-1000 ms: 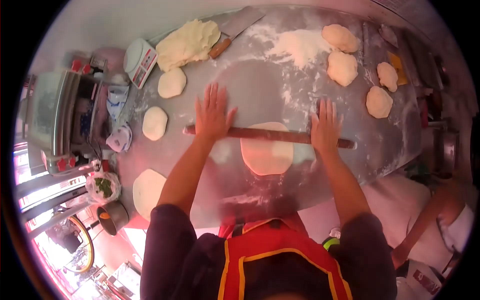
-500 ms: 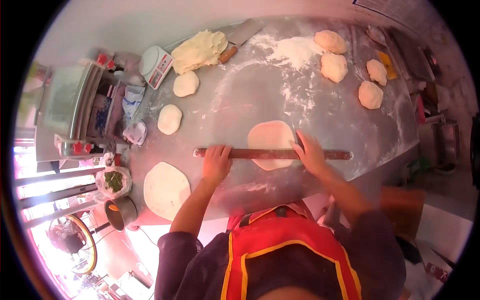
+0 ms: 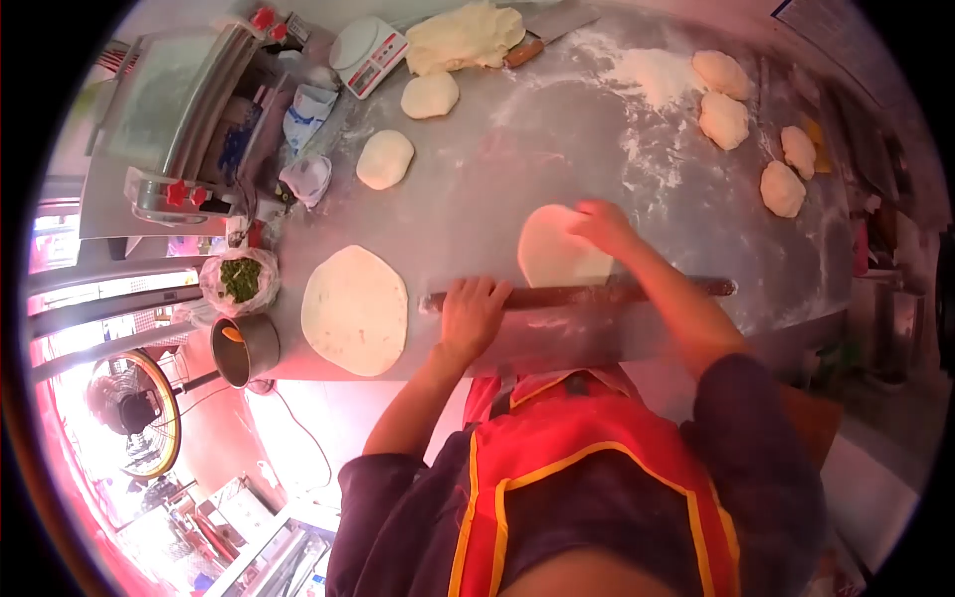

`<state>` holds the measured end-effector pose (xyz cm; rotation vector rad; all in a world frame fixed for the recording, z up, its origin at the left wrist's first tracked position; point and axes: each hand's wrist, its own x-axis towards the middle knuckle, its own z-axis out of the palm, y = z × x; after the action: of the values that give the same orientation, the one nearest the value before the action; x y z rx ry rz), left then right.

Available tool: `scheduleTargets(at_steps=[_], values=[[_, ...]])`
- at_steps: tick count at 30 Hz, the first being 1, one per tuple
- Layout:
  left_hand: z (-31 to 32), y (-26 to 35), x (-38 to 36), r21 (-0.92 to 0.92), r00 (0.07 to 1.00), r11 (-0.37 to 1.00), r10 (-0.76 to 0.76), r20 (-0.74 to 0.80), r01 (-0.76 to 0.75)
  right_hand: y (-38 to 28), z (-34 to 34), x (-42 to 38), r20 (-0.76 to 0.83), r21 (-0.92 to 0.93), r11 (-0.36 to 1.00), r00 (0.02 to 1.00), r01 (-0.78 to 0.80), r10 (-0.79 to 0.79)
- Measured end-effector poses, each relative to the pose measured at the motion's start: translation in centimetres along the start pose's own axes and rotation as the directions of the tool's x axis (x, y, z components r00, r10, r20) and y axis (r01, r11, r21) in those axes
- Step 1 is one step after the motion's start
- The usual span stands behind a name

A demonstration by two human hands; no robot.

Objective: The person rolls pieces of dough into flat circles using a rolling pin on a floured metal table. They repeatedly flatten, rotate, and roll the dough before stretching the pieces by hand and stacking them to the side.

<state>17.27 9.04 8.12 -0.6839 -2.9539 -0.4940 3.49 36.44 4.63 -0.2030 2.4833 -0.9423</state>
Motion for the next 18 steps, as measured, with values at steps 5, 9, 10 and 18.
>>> scheduleTargets(at_steps=[5,9,10,18], values=[[3.1,-0.7,-0.2,-0.057,0.996,0.995,-0.081,-0.043,0.079,6.5,1.4,-16.6,-0.519,-0.265,0.963,0.848,-0.041,-0.107],[5.0,-1.2,2.5,-0.002,0.989,0.990,-0.143,0.033,0.143,8.6,3.6,-18.1,-0.632,-0.405,0.893,0.765,-0.196,-0.119],[5.1,-1.6,4.6,0.043,0.988,0.988,-0.148,0.047,0.146,8.4,2.7,-16.8,-0.640,-0.422,0.876,0.761,-0.234,-0.105],[5.9,-6.8,28.4,0.310,0.974,0.949,0.019,-0.225,0.054,11.1,-9.9,1.1,-0.757,-0.517,0.756,0.627,-0.401,-0.184]])
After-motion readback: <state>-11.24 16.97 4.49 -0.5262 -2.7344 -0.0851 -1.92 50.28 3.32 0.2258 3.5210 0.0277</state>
